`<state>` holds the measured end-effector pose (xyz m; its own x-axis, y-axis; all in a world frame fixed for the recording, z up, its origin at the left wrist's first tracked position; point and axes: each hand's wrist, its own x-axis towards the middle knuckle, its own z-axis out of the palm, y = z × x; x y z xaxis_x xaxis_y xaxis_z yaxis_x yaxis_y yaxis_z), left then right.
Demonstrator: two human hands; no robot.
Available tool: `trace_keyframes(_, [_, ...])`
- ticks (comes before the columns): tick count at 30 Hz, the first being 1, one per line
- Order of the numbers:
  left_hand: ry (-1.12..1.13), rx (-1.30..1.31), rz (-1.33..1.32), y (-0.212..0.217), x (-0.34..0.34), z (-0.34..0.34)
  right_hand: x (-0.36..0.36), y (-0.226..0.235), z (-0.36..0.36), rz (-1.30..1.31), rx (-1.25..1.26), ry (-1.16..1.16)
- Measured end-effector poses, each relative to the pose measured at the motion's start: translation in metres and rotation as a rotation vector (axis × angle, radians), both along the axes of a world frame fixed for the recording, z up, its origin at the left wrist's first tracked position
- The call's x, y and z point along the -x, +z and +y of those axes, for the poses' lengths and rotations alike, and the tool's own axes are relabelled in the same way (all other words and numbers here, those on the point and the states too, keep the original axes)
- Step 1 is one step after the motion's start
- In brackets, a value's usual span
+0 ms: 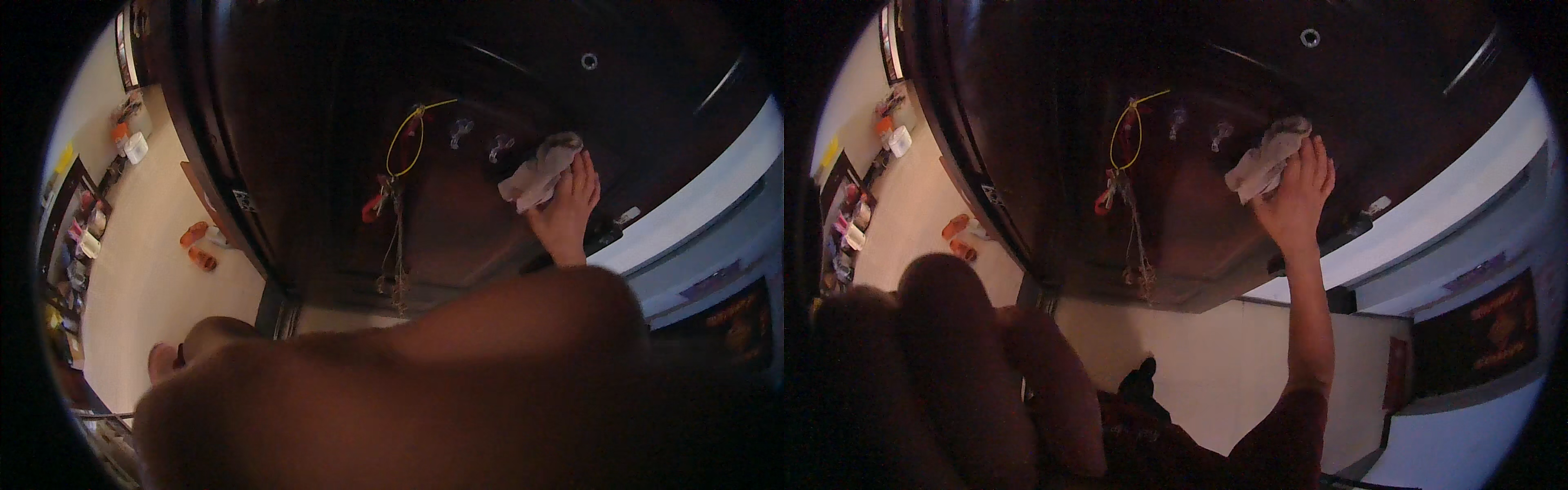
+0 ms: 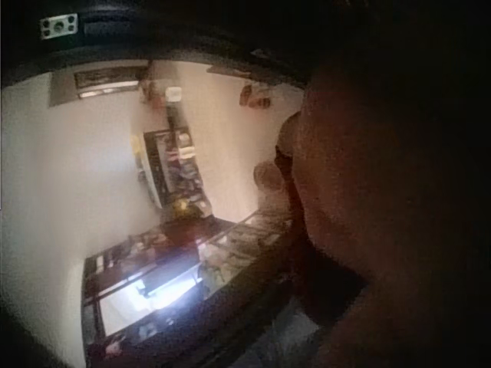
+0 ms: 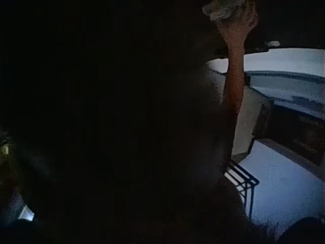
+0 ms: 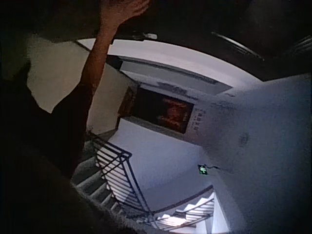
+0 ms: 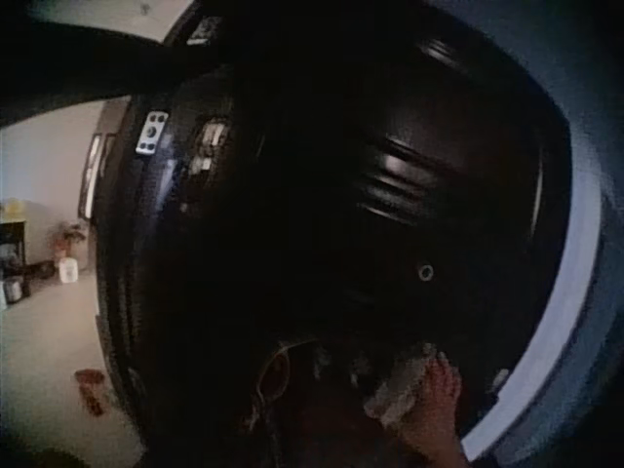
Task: The person wipes the exterior and interior surfaces of a dark wooden door with a cloth, cleaning around the hooks, handle, and the door frame.
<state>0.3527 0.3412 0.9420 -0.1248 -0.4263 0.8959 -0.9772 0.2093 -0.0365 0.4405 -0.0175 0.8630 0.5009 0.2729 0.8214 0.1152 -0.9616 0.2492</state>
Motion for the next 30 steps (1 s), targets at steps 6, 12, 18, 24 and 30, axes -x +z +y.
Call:
trace_keyframes(6, [0.028, 0.016, -0.020, -0.005, -0.002, 0.011, -0.006, 0.039, -0.031, -0.075, 0.282, -0.139])
trace_keyframes(12, [0.074, 0.017, -0.017, -0.006, 0.001, 0.025, -0.018, 0.070, -0.025, -0.479, -0.109, -0.123])
trace_keyframes(18, [0.129, 0.003, 0.007, -0.008, 0.002, 0.036, -0.030, -0.007, -0.002, -0.250, 0.004, -0.180])
trace_keyframes(24, [0.154, 0.022, -0.009, -0.006, 0.004, 0.046, -0.028, -0.003, -0.001, -0.300, -0.009, -0.199])
trace_keyframes(30, [0.176, 0.019, -0.015, -0.005, 0.008, 0.064, -0.032, 0.071, -0.048, -0.406, -0.422, 0.098])
